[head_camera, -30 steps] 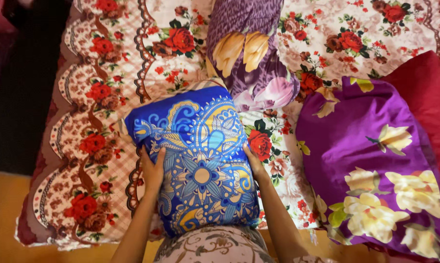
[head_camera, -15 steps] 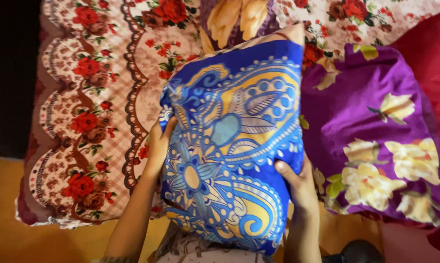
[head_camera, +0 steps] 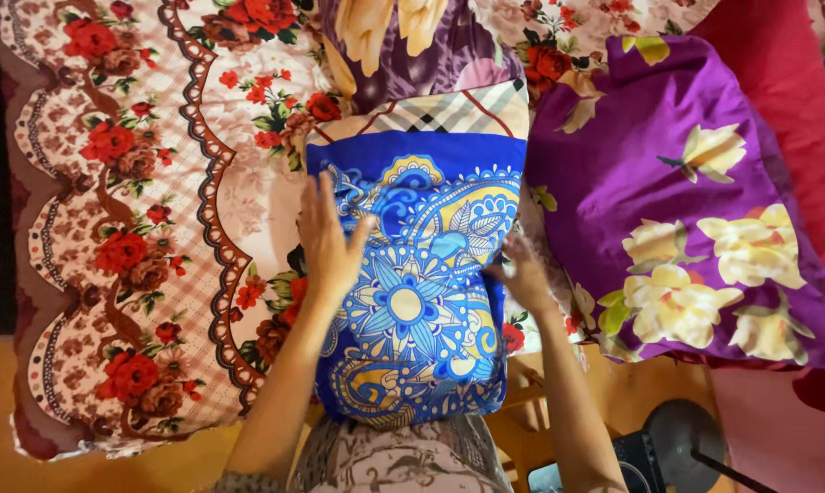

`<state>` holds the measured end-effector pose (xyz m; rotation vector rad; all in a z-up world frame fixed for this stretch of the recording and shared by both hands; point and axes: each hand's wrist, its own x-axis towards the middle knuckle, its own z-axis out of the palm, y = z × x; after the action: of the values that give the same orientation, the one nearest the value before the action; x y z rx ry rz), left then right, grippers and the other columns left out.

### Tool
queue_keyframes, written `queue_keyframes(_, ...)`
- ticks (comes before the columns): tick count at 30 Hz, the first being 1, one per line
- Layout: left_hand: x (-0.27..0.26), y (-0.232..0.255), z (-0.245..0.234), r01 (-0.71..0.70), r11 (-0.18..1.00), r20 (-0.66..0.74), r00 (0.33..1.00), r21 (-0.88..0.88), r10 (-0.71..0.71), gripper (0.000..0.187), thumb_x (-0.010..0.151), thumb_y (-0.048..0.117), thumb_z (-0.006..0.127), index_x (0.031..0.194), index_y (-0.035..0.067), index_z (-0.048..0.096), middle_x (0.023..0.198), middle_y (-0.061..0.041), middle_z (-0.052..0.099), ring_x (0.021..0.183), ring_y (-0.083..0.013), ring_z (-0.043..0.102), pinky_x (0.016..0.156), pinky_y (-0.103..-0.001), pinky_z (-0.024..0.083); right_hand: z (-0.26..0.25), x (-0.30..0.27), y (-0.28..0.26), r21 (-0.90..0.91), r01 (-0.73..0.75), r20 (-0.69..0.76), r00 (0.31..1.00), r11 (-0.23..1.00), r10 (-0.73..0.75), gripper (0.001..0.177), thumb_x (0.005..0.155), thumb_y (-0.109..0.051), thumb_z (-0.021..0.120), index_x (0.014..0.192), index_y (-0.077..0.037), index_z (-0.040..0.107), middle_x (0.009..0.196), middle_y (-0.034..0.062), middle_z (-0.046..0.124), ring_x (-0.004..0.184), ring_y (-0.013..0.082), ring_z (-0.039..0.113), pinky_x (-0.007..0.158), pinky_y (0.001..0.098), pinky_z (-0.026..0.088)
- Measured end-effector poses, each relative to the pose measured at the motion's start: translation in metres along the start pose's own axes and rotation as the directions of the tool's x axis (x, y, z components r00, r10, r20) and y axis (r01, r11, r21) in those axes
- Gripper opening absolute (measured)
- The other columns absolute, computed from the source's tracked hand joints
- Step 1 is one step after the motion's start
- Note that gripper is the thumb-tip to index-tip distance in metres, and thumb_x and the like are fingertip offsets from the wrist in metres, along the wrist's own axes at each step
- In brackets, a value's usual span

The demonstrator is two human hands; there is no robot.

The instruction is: The person folds several decorative pillows on a bed. They smooth the fabric, fold the pillows in half, and stack them neatly on top of each other.

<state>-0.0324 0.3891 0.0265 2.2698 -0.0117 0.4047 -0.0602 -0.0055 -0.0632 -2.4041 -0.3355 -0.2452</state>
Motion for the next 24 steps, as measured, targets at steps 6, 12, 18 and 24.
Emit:
queue_keyframes(6, -0.024, 0.022, 0.034, -0.113, 0.969, 0.186, 0.980, 0.219, 0.072, 0.085, 0.101, 0.055, 0.055, 0.165, 0.013, 0.019, 0.171, -0.023, 0.011, 0.158, -0.0414, 0.010, 0.123, -0.065, 0.009, 0.032, 0.049, -0.065, 0.004, -0.191, -0.409, 0.895, 0.982, 0.176, 0.070, 0.108, -0.045, 0.055, 0.160, -0.004, 0.035, 0.151, 0.0309, 0.040, 0.140, 0.0423, 0.042, 0.113, 0.0507, 0.039)
queue_keyframes(12, -0.028, -0.060, 0.041, 0.048, 0.967, 0.138, 0.987, 0.249, -0.084, 0.089, 0.100, 0.061, 0.053, 0.166, 0.010, 0.024, 0.170, -0.021, 0.017, 0.158, -0.0406, 0.018, 0.126, -0.063, 0.017, 0.114, 0.073, -0.106, -0.410, -0.191, -0.172, 0.976, 0.892, 0.130, 0.087, 0.102, -0.060, 0.052, 0.166, -0.010, 0.021, 0.166, 0.0372, 0.008, 0.154, 0.0550, 0.014, 0.120, 0.0670, 0.018)
queue_keyframes(18, 0.002, -0.019, 0.036, 0.081, 0.983, 0.169, 0.980, 0.163, -0.109, 0.092, 0.095, 0.058, 0.059, 0.162, 0.006, 0.023, 0.168, -0.029, 0.012, 0.155, -0.0463, 0.013, 0.119, -0.068, 0.010, 0.043, 0.095, -0.068, -0.001, -0.297, -0.031, 0.954, 0.955, 0.297, 0.071, 0.099, -0.056, 0.057, 0.156, -0.016, 0.040, 0.158, 0.0242, 0.035, 0.145, 0.0419, 0.036, 0.119, 0.0546, 0.031)
queue_keyframes(24, 0.035, 0.011, 0.059, -0.116, 0.979, -0.006, 0.993, 0.166, 0.119, 0.082, 0.103, 0.051, 0.058, 0.166, 0.010, 0.025, 0.172, -0.025, 0.016, 0.160, -0.0436, 0.014, 0.127, -0.064, 0.009, 0.049, 0.121, -0.103, -0.264, -0.114, -0.258, 0.965, 0.958, 0.044, 0.069, 0.103, -0.042, 0.061, 0.162, -0.016, 0.035, 0.170, 0.0208, 0.025, 0.157, 0.0465, 0.024, 0.127, 0.0613, 0.021)
